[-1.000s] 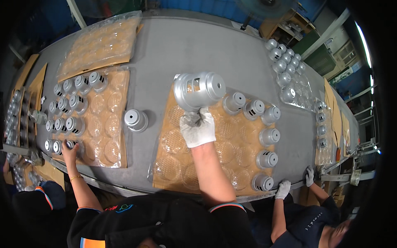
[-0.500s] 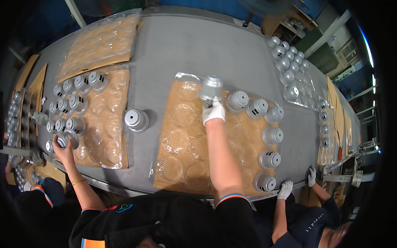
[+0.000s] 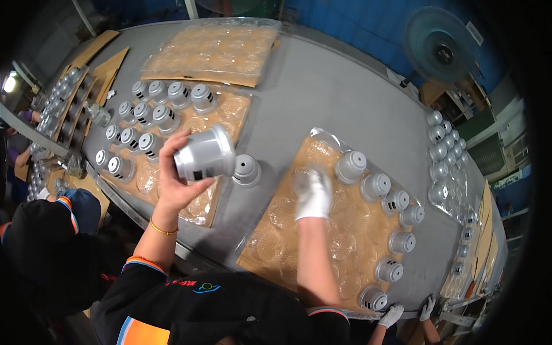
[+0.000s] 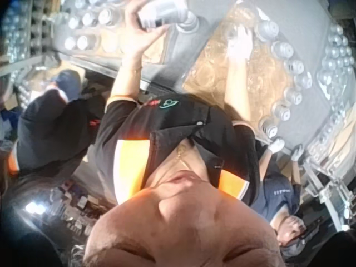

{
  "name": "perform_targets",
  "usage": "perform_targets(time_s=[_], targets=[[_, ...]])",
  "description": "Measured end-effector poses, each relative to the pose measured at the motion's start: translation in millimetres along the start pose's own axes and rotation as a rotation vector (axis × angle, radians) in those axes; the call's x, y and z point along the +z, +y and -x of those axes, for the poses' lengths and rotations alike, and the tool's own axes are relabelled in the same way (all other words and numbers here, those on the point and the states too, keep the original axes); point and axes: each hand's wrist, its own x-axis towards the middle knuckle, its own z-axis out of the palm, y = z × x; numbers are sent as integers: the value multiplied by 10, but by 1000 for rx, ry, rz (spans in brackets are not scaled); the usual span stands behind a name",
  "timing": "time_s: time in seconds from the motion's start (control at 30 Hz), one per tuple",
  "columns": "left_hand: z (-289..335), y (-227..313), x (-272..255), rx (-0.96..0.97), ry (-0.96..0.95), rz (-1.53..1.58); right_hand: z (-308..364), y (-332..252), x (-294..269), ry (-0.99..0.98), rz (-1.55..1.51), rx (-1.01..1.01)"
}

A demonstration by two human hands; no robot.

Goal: The person sorts and arranges metal parts onto trays by hand, using cardboard dividers to separate them.

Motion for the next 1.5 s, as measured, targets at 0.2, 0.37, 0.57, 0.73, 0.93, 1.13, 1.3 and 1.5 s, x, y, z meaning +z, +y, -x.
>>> perform_targets(time_s=[0.2, 0.37, 0.57, 0.73, 0.93, 1.13, 1.3, 1.5], targets=[[-154, 196, 188, 434, -244, -73, 759, -522, 540, -722, 470, -54], [-294, 3, -11, 91, -128, -280, 534, -508, 251, -634, 8, -268], [-107, -1106, -1093, -772, 239, -552, 311, -454, 63, -573, -539, 244], [221, -1659, -1363, -613, 91, -1152, 183, -462, 127, -580, -835, 281], [440, -1817, -1430, -729, 29, -916, -64, -426, 52, -554, -1007, 402], [368, -1842, -1415, -774, 77, -962, -424, -271, 6, -298, -992, 370], [219, -1555, -1234, -817, 133, -1015, -1007, 18, -130, -91, -867, 262], [197, -1121, -1119, -594, 394, -963, -1474, 267, -72, 228, -542, 65]])
